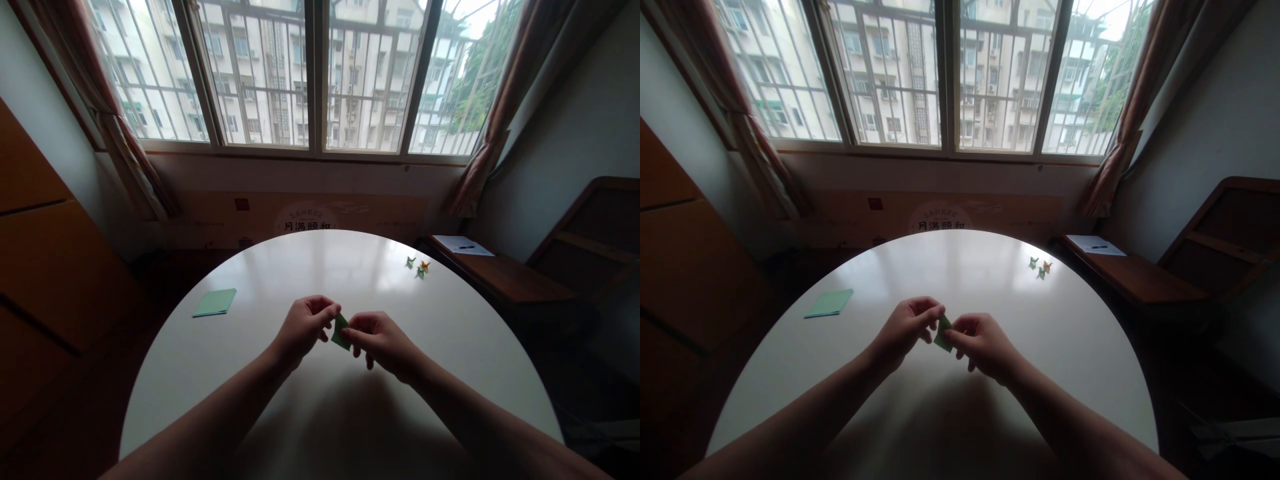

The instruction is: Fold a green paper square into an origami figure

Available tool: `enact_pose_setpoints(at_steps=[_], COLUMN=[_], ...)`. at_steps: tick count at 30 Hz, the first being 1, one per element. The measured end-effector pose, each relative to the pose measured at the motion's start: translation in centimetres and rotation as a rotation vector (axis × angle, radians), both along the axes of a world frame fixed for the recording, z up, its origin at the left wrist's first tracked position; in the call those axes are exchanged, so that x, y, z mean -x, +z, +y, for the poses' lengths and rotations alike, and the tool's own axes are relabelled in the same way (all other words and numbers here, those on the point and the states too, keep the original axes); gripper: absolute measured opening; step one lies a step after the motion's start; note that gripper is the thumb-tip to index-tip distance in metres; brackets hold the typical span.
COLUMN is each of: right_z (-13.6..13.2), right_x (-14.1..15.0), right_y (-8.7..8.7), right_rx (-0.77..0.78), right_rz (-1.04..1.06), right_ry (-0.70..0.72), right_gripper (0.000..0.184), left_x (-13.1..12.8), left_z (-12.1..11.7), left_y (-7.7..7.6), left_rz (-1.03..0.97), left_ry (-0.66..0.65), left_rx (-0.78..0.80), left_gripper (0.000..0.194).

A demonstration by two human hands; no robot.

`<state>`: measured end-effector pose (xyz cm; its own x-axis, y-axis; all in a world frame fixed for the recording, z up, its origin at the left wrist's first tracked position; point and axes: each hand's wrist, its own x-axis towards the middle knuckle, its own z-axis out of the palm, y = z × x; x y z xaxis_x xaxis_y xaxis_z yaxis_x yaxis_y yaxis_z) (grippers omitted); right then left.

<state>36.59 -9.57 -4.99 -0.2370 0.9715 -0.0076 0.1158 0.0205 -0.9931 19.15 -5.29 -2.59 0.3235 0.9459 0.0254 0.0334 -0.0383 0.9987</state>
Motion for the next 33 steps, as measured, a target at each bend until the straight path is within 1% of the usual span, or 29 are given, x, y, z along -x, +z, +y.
enact_pose_setpoints(at_steps=[5,7,9,14,20,24,28,31,33], right_z=[0.5,0.8,1.1,1.5,1.3,1.0,0.9,0.7,0.5], right_x=[-0.5,-0.9,-1.2,-1.4,-0.9,-0.6,-0.5,-0.4,-0.3], right_y=[-0.1,-0.2,-0.2,-0.5,-1.0,-0.9,-0.7,-0.5,-0.3], right_rx=[-0.037,-0.08,-0.137,-0.275,-0.432,-0.518,-0.602,-0.603,-0.574], right_rz=[-0.022,-0.025,-0.037,-0.092,-0.142,-0.181,-0.211,-0.199,-0.183], right_ry=[-0.073,-0.127,-0.187,-0.3,-0.348,-0.319,-0.296,-0.275,-0.253], right_gripper=[0.024,0.025,0.026,0.022,0.011,0.005,0.004,0.006,0.009], left_x=[0.6,0.6,0.3,-0.6,-0.9,-0.9,-0.8,-0.7,-0.6], left_z=[0.7,0.6,0.3,-0.6,-1.2,-1.3,-1.3,-1.1,-1.0], left_y=[0.2,0.2,0.0,-0.6,-0.4,-0.3,-0.3,-0.3,-0.2], left_rz=[-0.015,0.01,0.059,0.159,0.111,0.056,0.027,0.024,0.022], left_ry=[0.149,0.156,0.106,-0.087,-0.188,-0.222,-0.208,-0.179,-0.168], left_rx=[-0.06,-0.075,-0.077,-0.032,0.076,0.124,0.15,0.16,0.168], left_gripper=[0.031,0.03,0.027,0.024,0.035,0.034,0.038,0.042,0.04])
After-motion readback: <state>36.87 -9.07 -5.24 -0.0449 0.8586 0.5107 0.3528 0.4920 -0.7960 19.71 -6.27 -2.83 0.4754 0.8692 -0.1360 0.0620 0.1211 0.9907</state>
